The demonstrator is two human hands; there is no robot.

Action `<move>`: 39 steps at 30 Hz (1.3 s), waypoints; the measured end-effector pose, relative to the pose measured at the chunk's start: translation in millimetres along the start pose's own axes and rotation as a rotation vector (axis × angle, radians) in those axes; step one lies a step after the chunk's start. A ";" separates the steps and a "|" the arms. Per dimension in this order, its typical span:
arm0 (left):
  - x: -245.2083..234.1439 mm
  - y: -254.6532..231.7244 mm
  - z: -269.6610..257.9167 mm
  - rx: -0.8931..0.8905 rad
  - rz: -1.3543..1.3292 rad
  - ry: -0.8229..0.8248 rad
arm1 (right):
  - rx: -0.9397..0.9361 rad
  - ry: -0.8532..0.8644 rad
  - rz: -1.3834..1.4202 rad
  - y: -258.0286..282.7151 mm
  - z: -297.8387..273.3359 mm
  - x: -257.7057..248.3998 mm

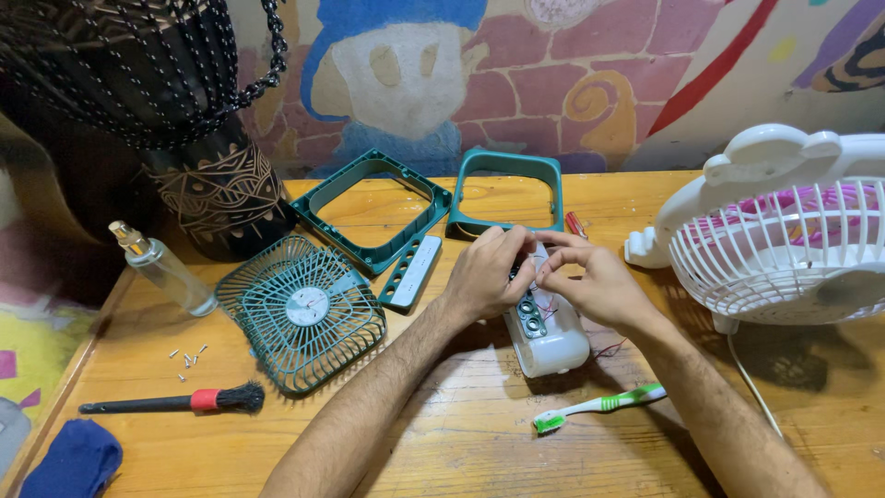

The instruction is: The person assembles a small white electronic device by hand, inserting screws and tightening them with a red screwdriver. They handle the device casing, screws, and a screwdriver while working at a wooden table.

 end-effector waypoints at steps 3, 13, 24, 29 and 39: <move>-3.7 -1.6 -1.7 0.038 -0.057 0.031 | 0.011 0.033 0.143 -11.4 4.3 -0.8; -12.9 -1.9 1.1 0.147 -0.101 0.079 | 0.111 0.104 0.421 -30.9 7.2 -0.2; -5.9 -8.9 -1.4 0.121 0.006 0.002 | 0.002 0.116 0.281 -24.9 10.0 -5.5; -5.4 -14.5 -1.9 0.121 0.009 -0.060 | -0.030 0.059 0.106 -12.9 6.9 -5.1; 3.4 -17.0 -6.6 0.090 0.011 -0.090 | -0.035 0.058 0.200 -25.6 14.7 -1.7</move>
Point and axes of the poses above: each hand's wrist, its own z-axis towards the middle knuckle, its own x-axis out of the palm, y = z × x, the point moved 4 cm from there along z, towards the middle knuckle, and after that the axes turned 4 degrees about x, right-handed, at the moved point
